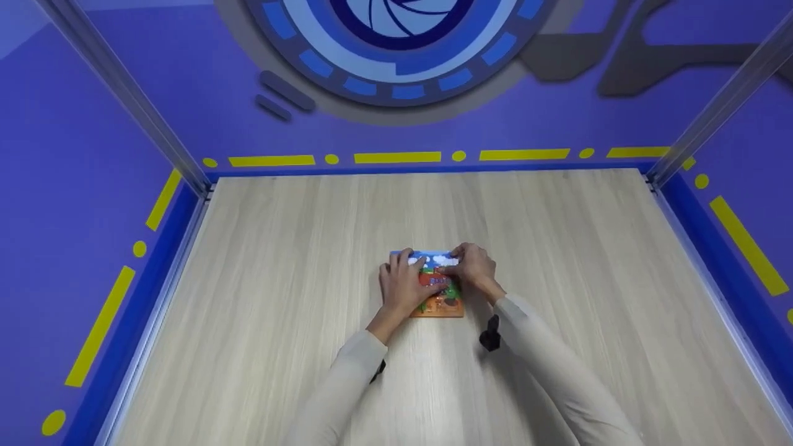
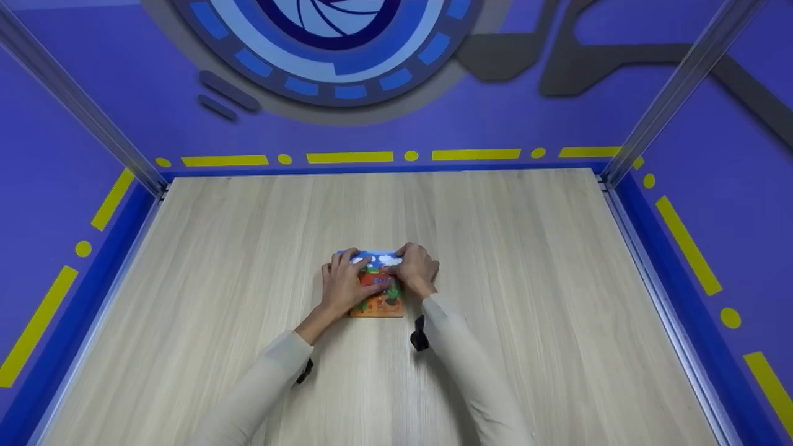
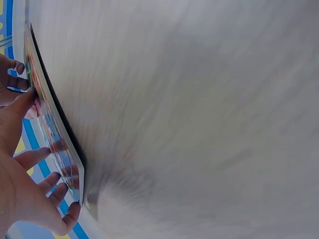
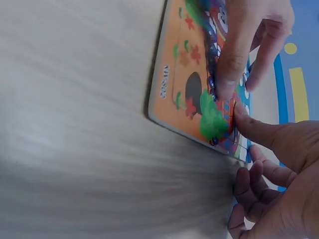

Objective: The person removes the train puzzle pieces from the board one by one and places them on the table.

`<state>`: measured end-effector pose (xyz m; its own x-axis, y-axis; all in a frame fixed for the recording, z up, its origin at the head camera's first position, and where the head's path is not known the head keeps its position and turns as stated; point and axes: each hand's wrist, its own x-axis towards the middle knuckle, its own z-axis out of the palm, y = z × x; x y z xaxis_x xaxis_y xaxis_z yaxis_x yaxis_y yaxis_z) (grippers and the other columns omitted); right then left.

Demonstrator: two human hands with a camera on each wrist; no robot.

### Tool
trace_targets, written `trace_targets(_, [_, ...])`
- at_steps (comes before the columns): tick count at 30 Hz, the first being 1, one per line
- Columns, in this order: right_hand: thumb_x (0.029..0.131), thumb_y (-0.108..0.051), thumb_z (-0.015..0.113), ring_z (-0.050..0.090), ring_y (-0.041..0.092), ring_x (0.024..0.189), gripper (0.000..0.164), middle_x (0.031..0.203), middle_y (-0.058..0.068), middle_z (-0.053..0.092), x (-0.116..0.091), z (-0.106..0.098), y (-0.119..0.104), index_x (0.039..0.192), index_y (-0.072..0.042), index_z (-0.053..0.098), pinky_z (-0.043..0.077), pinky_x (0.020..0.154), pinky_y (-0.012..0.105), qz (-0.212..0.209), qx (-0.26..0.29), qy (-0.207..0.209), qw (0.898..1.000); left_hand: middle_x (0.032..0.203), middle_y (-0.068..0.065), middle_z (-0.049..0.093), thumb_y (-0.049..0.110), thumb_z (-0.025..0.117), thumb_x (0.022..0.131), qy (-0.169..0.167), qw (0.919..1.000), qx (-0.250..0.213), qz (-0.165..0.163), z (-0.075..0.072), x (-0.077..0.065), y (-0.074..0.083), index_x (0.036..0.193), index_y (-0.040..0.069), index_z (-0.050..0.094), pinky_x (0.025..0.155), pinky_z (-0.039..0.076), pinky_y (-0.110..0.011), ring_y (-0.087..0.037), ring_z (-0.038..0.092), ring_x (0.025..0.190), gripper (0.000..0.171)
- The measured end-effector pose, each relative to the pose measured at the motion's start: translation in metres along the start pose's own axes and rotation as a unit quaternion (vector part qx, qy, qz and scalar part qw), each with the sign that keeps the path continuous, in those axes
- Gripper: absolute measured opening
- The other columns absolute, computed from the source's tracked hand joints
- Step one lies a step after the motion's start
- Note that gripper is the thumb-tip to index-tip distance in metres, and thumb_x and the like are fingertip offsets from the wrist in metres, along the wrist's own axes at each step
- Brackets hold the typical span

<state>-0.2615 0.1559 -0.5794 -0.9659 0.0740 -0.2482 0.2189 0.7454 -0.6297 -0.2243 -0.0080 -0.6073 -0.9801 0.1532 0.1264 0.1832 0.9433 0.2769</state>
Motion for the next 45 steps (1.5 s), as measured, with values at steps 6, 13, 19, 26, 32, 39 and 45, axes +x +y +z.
trace_targets(6, [0.086, -0.025, 0.083, 0.063, 0.031, 0.103, 0.042, 0.117, 0.017, 0.071, 0.0, -0.002, -0.006, 0.117, -0.002, 0.068, 0.036, 0.108, 0.055, 0.025, 0.001, -0.014, 1.0, 0.148, -0.009, 0.053, 0.072, 0.07, 0.08, 0.002, 1.0, 0.0, 0.0, 0.001, -0.001, 0.001, 0.14, 0.021, 0.064, 0.1, 0.041, -0.051, -0.029, 0.046, 0.131, 0.079])
trace_targets(13, [0.085, -0.023, 0.084, 0.059, 0.026, 0.095, 0.041, 0.11, 0.015, 0.069, 0.001, -0.002, -0.005, 0.116, -0.003, 0.066, 0.038, 0.099, 0.048, 0.03, 0.03, -0.016, 0.999, 0.146, -0.009, 0.054, 0.072, 0.071, 0.08, 0.016, 0.9998, 0.008, 0.007, 0.001, -0.002, 0.0, 0.139, 0.02, 0.065, 0.098, 0.042, -0.05, -0.029, 0.047, 0.128, 0.079])
trace_targets(19, [0.082, -0.025, 0.087, 0.055, 0.021, 0.087, 0.043, 0.096, 0.007, 0.062, -0.001, -0.002, -0.004, 0.113, -0.003, 0.066, 0.038, 0.082, 0.035, 0.013, 0.038, 0.001, 0.999, 0.143, -0.01, 0.057, 0.075, 0.069, 0.078, 0.044, 0.9986, 0.022, 0.018, 0.002, -0.001, -0.001, 0.134, 0.02, 0.069, 0.09, 0.044, -0.048, -0.029, 0.05, 0.123, 0.079])
trace_targets(26, [0.083, -0.02, 0.086, 0.054, 0.02, 0.086, 0.042, 0.096, 0.006, 0.06, -0.004, 0.0, -0.004, 0.114, -0.003, 0.064, 0.039, 0.08, 0.032, 0.012, 0.055, 0.007, 0.998, 0.146, -0.009, 0.055, 0.077, 0.065, 0.08, 0.025, 0.9993, 0.023, 0.013, 0.003, 0.001, -0.002, 0.138, 0.02, 0.066, 0.095, 0.044, -0.05, -0.029, 0.049, 0.127, 0.081])
trace_targets(32, [0.083, -0.018, 0.086, 0.054, 0.018, 0.081, 0.04, 0.091, 0.005, 0.061, -0.005, 0.001, -0.002, 0.112, -0.003, 0.064, 0.041, 0.075, 0.03, -0.001, 0.064, 0.012, 0.998, 0.146, -0.009, 0.055, 0.077, 0.065, 0.08, 0.023, 0.9995, 0.021, 0.01, 0.005, 0.0, -0.003, 0.139, 0.021, 0.065, 0.095, 0.044, -0.05, -0.029, 0.049, 0.127, 0.081])
trace_targets(39, [0.088, -0.009, 0.08, 0.054, 0.015, 0.073, 0.036, 0.088, 0.007, 0.061, -0.004, 0.002, 0.001, 0.118, -0.004, 0.061, 0.042, 0.064, 0.024, -0.02, 0.12, -0.001, 0.993, 0.148, -0.009, 0.054, 0.077, 0.065, 0.081, 0.011, 0.9998, 0.018, 0.004, 0.004, 0.001, -0.001, 0.141, 0.021, 0.064, 0.097, 0.043, -0.05, -0.029, 0.048, 0.128, 0.081])
trace_targets(45, [0.092, -0.004, 0.074, 0.055, 0.014, 0.067, 0.035, 0.083, 0.008, 0.062, -0.004, 0.001, 0.006, 0.124, -0.005, 0.06, 0.042, 0.058, 0.022, -0.023, 0.138, -0.03, 0.99, 0.149, -0.008, 0.053, 0.077, 0.065, 0.081, 0.0, 0.9998, 0.018, -0.003, 0.004, -0.003, 0.002, 0.142, 0.022, 0.062, 0.099, 0.042, -0.05, -0.029, 0.048, 0.129, 0.082])
